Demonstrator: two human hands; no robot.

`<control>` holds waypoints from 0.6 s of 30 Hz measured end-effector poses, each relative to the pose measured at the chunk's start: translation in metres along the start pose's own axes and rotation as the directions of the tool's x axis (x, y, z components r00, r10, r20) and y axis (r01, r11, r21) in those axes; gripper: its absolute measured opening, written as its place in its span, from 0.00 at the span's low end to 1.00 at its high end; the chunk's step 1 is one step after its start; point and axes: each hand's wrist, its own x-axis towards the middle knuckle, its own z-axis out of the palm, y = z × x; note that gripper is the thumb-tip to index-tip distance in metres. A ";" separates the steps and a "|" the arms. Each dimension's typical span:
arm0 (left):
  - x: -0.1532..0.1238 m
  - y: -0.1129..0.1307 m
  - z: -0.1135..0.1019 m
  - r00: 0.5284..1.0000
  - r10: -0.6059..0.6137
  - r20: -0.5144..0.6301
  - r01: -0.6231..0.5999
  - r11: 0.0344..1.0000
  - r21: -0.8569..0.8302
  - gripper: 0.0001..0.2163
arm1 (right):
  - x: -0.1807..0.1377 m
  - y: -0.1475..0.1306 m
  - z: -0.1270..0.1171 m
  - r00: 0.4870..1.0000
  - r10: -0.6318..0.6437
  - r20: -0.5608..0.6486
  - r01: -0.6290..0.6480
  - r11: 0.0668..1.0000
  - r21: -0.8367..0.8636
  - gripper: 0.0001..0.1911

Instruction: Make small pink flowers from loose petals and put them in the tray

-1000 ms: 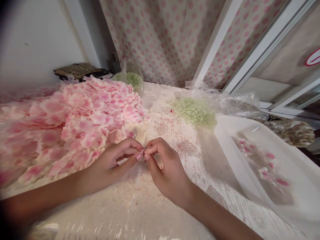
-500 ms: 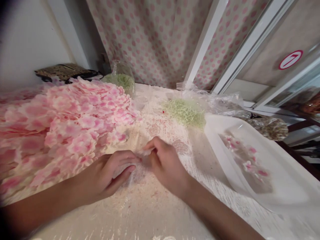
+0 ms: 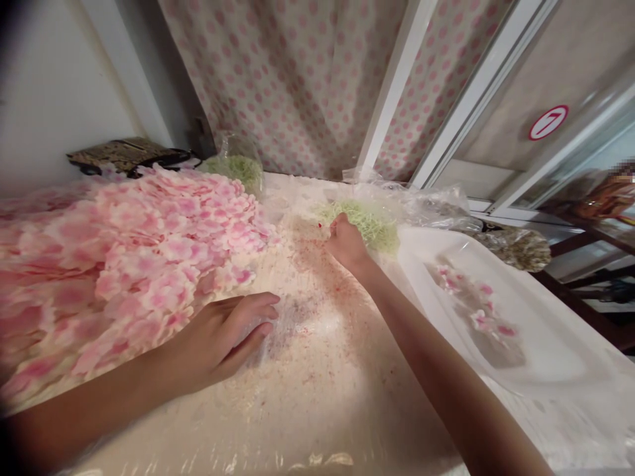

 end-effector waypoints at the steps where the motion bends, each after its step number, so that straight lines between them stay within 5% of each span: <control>1: 0.000 0.000 0.000 1.000 -0.002 -0.001 0.002 1.000 0.001 0.11 | 0.003 0.000 0.000 1.000 0.007 -0.011 -0.007 1.000 0.010 0.04; 10: 0.001 0.001 -0.004 0.987 -0.036 -0.155 0.033 0.999 -0.022 0.09 | -0.043 -0.031 -0.033 0.999 -0.030 -0.012 0.032 0.921 0.388 0.04; 13: 0.002 -0.001 -0.005 0.956 -0.108 -0.272 0.080 0.990 -0.113 0.07 | -0.071 -0.051 -0.040 0.976 -0.077 0.204 -0.102 0.666 0.739 0.05; 18: 0.007 -0.004 -0.010 0.860 -0.117 -0.497 -0.018 0.966 -0.259 0.10 | -0.099 -0.071 -0.038 0.896 -0.104 0.431 -0.343 0.454 0.823 0.06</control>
